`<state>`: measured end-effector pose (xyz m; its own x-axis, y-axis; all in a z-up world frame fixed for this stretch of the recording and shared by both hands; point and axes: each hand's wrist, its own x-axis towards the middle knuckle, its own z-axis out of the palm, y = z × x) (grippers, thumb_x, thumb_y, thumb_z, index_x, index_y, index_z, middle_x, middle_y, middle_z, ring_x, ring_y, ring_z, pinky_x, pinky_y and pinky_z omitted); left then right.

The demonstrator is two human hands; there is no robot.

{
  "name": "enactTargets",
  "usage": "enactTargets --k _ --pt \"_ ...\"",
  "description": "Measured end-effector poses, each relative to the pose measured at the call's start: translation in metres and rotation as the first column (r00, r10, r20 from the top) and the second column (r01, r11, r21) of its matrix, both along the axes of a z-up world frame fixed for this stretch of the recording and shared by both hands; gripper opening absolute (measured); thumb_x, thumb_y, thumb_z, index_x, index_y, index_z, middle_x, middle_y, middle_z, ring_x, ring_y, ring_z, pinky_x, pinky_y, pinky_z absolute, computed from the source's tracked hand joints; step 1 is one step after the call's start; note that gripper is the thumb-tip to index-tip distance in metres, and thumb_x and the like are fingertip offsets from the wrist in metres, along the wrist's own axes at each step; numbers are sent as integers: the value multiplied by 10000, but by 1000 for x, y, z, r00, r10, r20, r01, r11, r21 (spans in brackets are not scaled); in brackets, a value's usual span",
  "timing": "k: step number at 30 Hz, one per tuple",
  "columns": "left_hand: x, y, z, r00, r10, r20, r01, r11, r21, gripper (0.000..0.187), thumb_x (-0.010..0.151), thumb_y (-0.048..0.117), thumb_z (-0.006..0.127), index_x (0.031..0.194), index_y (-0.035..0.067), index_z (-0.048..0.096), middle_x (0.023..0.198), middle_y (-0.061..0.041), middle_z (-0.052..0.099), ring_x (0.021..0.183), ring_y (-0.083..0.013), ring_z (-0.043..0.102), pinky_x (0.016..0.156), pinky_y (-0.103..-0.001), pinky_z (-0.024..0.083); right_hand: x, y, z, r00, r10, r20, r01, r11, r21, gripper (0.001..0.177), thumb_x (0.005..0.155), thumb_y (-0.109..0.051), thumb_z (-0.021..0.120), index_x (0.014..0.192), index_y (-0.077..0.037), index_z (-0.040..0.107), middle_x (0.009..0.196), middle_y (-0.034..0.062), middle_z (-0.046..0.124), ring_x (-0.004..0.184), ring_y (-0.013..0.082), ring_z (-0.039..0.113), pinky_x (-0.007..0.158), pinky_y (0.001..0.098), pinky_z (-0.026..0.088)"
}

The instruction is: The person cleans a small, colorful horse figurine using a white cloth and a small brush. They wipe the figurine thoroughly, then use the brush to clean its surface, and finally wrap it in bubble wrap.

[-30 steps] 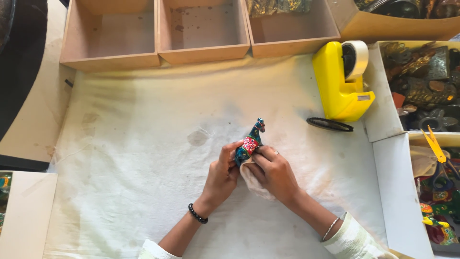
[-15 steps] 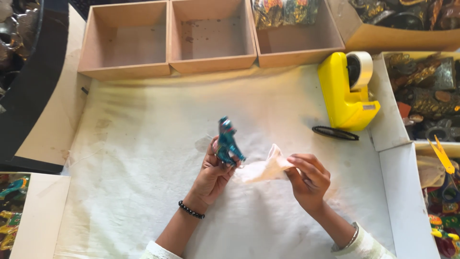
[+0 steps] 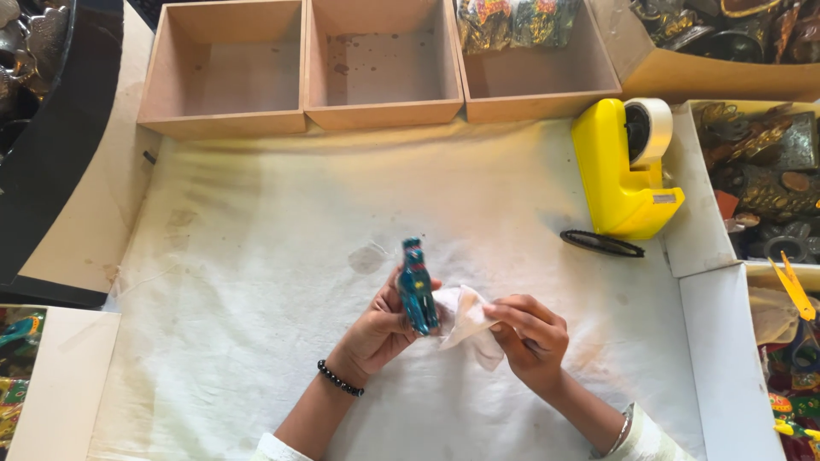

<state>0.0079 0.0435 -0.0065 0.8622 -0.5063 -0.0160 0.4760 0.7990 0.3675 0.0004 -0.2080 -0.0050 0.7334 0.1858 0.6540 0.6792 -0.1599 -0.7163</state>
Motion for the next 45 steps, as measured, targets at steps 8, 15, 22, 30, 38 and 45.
enactTargets --k 8,15,22,30,38,45 --pt "-4 -20 9 919 -34 394 -243 738 630 578 941 -162 619 1451 69 475 1250 -74 667 1128 -165 708 977 -329 589 10 5 9 942 -25 -335 49 997 62 203 995 -77 646 1137 63 687 1150 120 677 955 131 637 813 236 503" --pt "-6 -28 17 746 -28 666 -628 303 716 564 913 -146 623 1421 72 519 1031 -46 761 977 -138 764 833 -254 584 25 -1 -15 814 186 -550 -111 980 168 195 1027 -112 661 1010 75 713 1097 66 670 966 90 603 821 222 481" --pt "-2 -24 21 796 26 605 -594 233 770 616 899 -91 670 1469 103 540 977 -77 765 876 -89 713 752 -252 592 32 -5 -19 761 5 -648 385 801 459 191 921 -35 746 1090 -76 667 929 -3 646 816 48 602 753 177 492" --pt "-6 -20 7 676 -222 703 -690 146 709 744 777 -118 720 1453 165 596 844 -124 735 719 -163 740 663 -318 586 7 12 10 984 65 166 -6 943 -333 187 903 -19 745 1080 -78 735 1295 103 699 1207 221 673 1020 378 561" --pt "-5 -24 24 704 -200 681 -668 138 731 669 748 -110 714 1361 134 602 933 -113 753 813 -215 759 690 -313 597 34 -5 35 880 248 405 103 732 -674 307 906 -155 733 1205 -216 773 1353 -35 686 1333 188 583 1064 387 402" --pt "-3 -25 19 768 -111 631 -602 208 770 517 827 -70 734 1310 88 639 1023 -88 805 937 -151 801 793 -271 616 56 -44 43 892 146 428 169 769 -616 220 890 -92 767 1107 -122 787 1247 21 736 1233 229 673 1020 383 539"
